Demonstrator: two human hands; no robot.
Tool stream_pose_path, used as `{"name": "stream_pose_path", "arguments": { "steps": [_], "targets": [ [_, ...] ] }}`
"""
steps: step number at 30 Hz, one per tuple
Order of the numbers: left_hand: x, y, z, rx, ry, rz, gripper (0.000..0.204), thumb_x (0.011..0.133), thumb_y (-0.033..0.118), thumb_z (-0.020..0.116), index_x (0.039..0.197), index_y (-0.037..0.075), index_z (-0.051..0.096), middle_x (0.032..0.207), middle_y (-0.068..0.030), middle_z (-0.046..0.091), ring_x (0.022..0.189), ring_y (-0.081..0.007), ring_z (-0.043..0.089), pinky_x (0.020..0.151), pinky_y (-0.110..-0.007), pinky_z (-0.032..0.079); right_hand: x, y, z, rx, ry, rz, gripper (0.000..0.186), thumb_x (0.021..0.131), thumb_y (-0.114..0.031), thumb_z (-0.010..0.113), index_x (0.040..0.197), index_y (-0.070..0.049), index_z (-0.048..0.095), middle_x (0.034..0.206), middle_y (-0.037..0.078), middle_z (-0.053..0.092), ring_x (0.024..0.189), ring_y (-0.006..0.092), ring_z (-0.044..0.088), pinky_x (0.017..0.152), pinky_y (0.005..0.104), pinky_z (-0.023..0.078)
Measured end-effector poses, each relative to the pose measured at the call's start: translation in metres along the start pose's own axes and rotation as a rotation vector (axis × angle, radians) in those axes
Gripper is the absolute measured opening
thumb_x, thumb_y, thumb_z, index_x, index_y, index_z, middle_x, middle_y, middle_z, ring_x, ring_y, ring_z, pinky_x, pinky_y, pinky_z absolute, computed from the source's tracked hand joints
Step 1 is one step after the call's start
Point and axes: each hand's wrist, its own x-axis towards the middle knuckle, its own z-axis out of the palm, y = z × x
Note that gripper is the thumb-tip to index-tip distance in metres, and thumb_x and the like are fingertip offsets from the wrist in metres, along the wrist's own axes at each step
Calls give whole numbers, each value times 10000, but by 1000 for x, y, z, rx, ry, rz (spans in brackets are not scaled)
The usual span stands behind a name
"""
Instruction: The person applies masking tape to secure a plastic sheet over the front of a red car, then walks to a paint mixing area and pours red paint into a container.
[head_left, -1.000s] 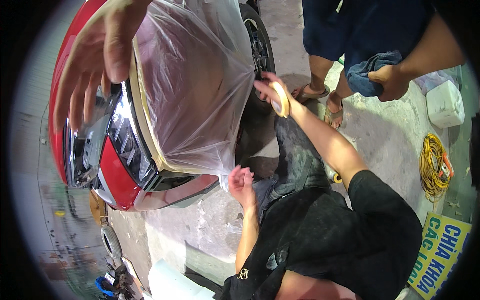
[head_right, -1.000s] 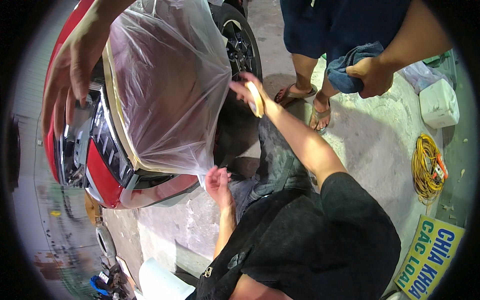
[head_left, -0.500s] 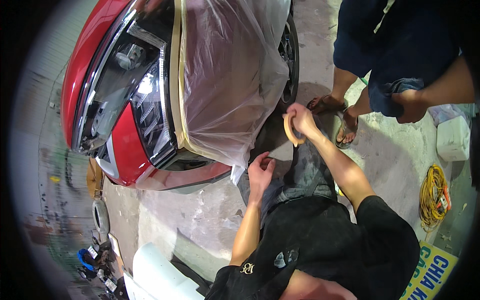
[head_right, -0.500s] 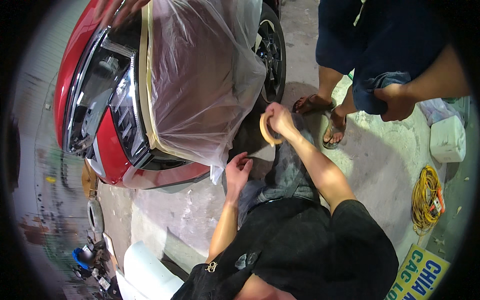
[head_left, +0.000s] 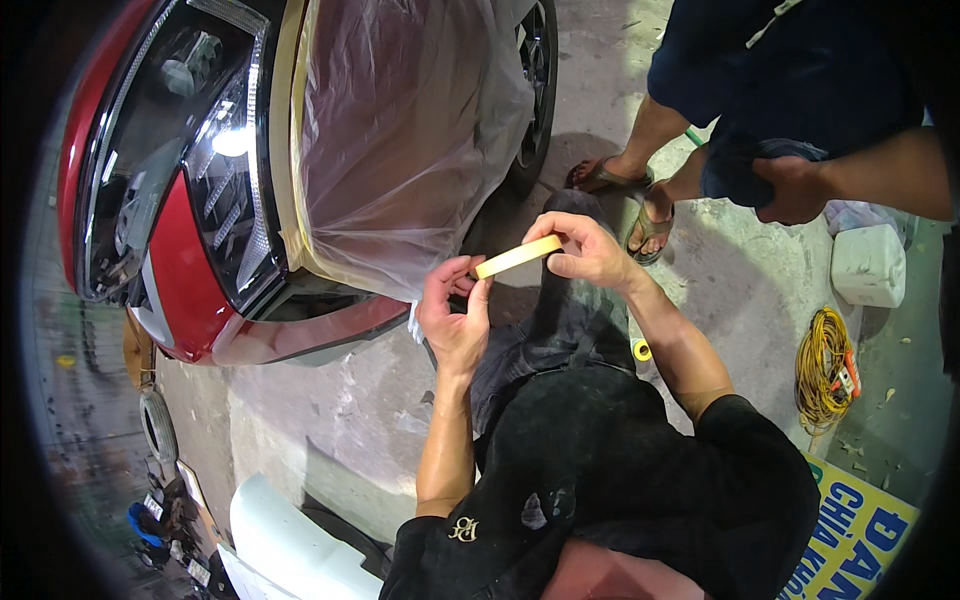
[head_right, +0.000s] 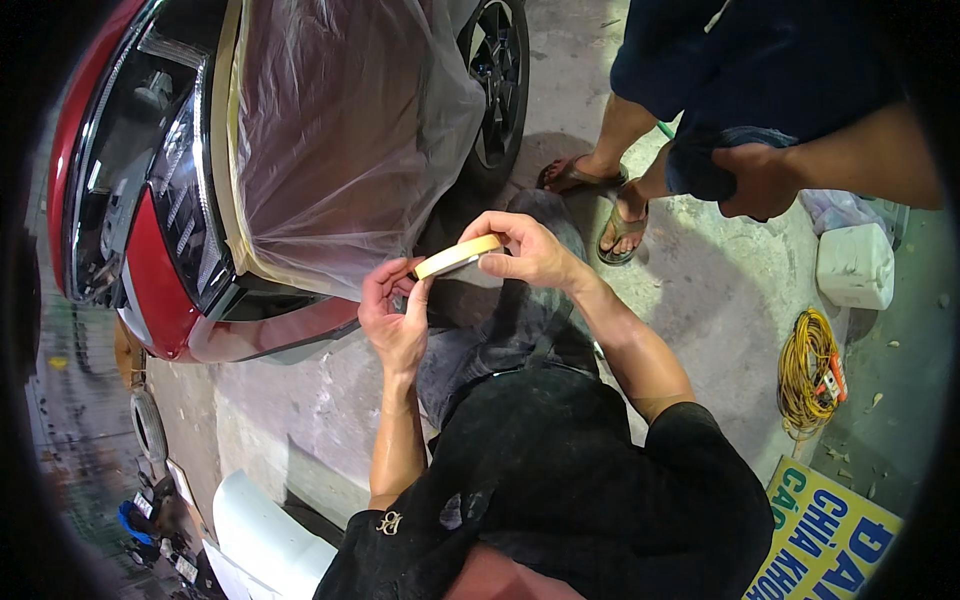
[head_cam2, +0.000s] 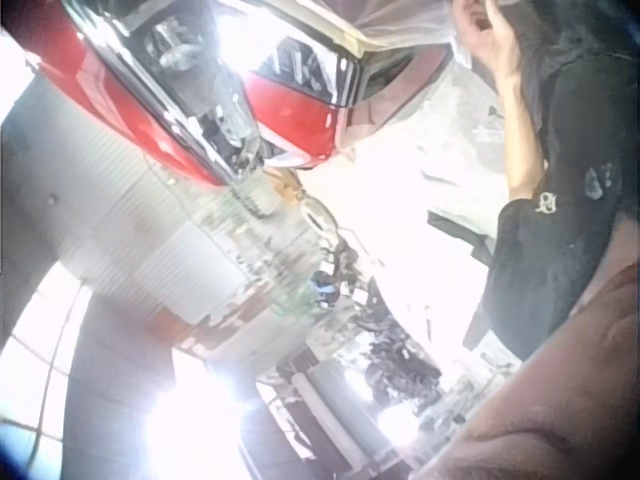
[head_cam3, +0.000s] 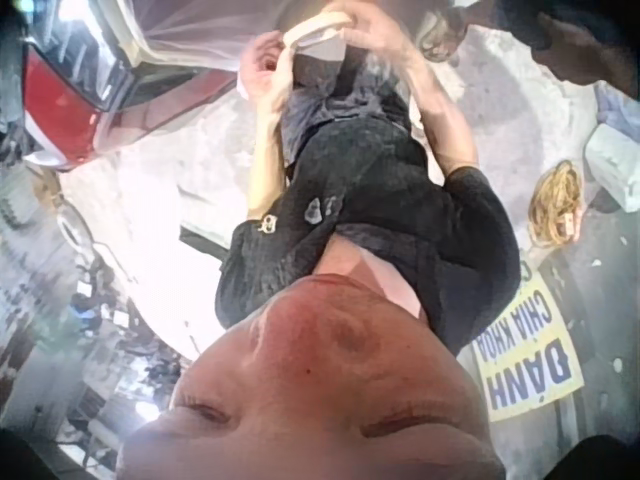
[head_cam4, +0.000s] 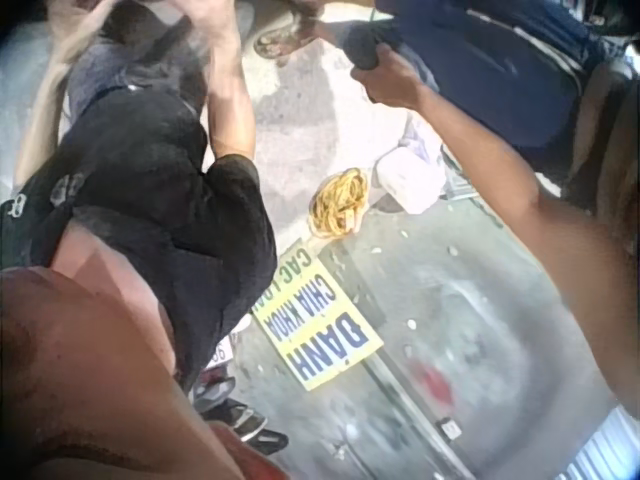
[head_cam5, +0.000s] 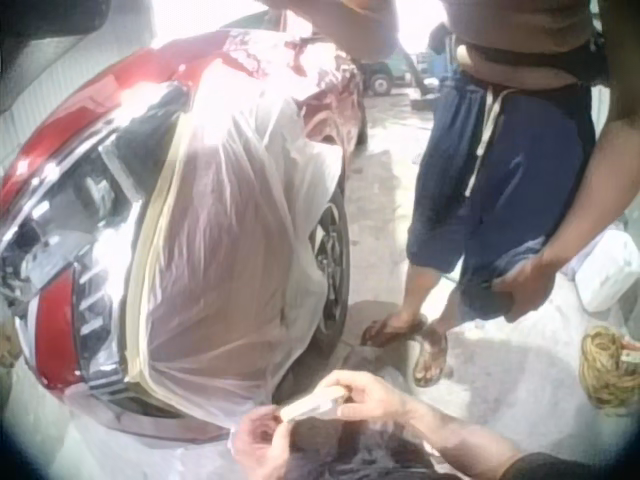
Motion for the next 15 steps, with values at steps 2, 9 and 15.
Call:
{"name": "stream_pose_path", "arguments": {
  "steps": [2,9,15],
  "targets": [
    [0,1,2,-1,20,0,365,859,-27,731,1183,-17,562,1118,-123,689,822,-101,599,755,-225,489,-3,-1,-2,-1,-12,101,387,950,-318,689,1149,-10,564,972,-1,582,921,97,550,862,258,453],
    [-11,-3,5,-403,-17,-280,456,840,-35,749,1254,-33,556,1096,-82,651,968,-129,608,869,-265,504,-6,25,22,873,86,-66,276,1024,-277,549,1171,-43,542,877,21,540,942,190,593,1055,508,475],
    [-10,1,4,-592,23,-483,283,898,76,734,1155,-15,654,1014,-47,672,925,-113,618,866,-260,502,-11,35,20,651,90,-128,312,997,-302,602,1155,-40,537,938,38,574,937,167,573,1038,423,460]
  ]
}}
